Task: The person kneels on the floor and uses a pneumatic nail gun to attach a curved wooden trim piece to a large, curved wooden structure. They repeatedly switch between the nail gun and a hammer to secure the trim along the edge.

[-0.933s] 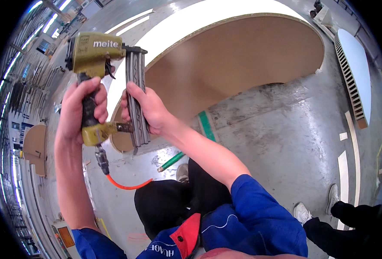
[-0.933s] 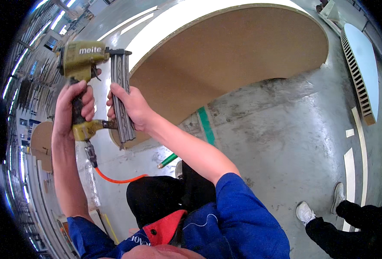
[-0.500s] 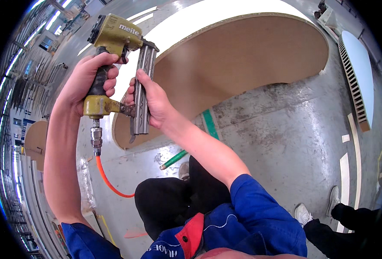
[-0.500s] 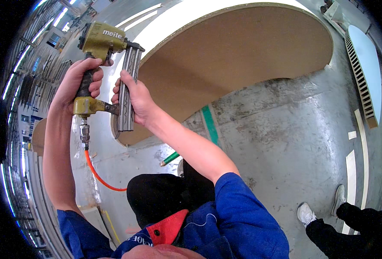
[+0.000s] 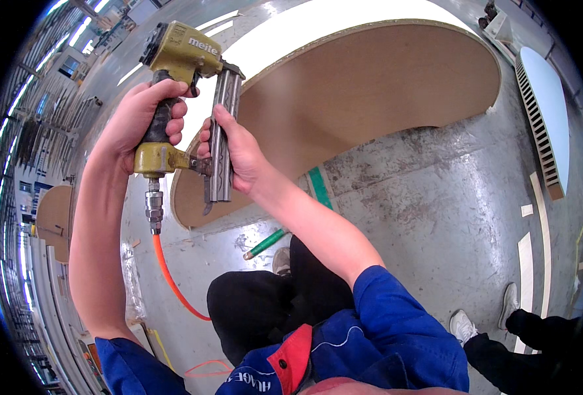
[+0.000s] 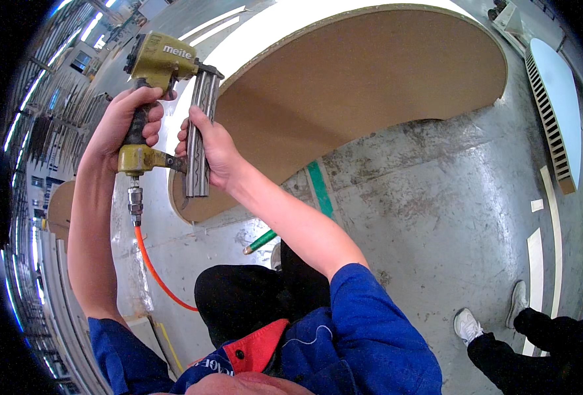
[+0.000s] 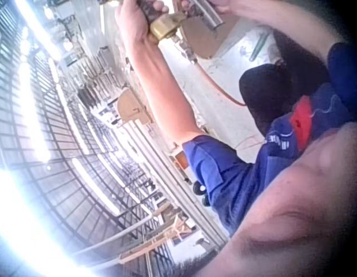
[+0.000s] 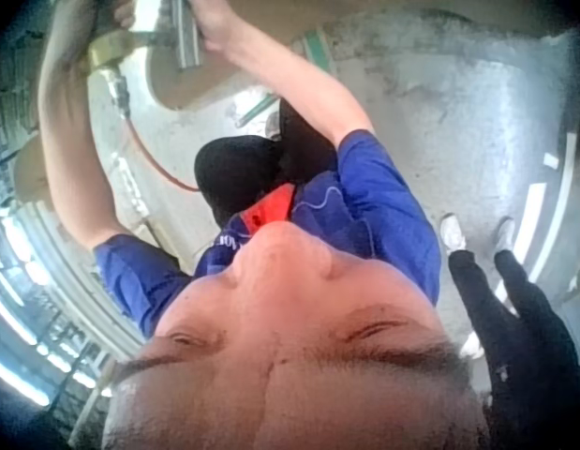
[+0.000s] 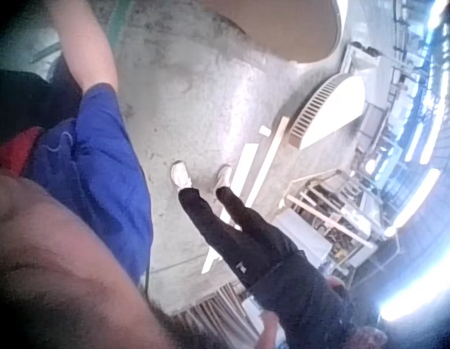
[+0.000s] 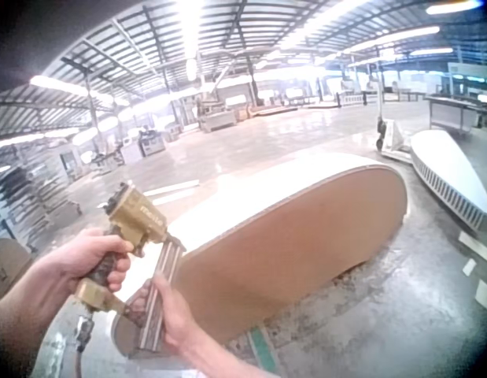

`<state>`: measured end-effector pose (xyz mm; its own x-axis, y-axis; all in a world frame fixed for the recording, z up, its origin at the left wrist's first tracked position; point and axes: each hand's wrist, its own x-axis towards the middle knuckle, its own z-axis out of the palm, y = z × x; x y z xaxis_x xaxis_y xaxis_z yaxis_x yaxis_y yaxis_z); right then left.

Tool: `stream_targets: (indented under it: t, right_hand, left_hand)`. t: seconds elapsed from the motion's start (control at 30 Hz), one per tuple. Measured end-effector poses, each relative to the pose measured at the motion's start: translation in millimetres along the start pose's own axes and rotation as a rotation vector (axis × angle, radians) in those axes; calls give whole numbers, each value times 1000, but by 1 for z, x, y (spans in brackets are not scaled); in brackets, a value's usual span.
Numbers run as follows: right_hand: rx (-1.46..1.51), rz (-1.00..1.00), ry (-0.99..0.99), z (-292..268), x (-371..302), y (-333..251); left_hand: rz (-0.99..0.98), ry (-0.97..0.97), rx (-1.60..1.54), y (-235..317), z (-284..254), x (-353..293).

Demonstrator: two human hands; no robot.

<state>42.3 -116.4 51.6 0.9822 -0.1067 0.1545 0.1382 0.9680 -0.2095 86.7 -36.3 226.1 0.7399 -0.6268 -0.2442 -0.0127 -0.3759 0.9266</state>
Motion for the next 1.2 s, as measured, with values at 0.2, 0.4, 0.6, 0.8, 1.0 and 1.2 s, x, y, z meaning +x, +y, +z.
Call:
stream_targets:
  t: [0.2, 0.4, 0.6, 0.8, 1.0, 1.2]
  right_hand:
    - [-20, 28, -75, 3, -4, 7]
    - [-344, -107, -33, -10, -30, -15]
    - [-869, -177, 357, -136, -100, -59]
    - [-957, 170, 783, -279, -219, -91]
    - [-588, 167, 1317, -380, -329, -76]
    - [-627, -25, 1426, -387, -365, -65]
  left_hand:
    - [61, 18, 40, 0, -3, -18]
    - [243, -140, 228, -43, -5, -19]
    - [181, -321, 483, -179, 48, 19]
    - [-24, -250, 859, -514, 56, 34]
    - [-156, -258, 898, -642, 95, 25]
    - [-201, -493, 684, -596, 86, 35]
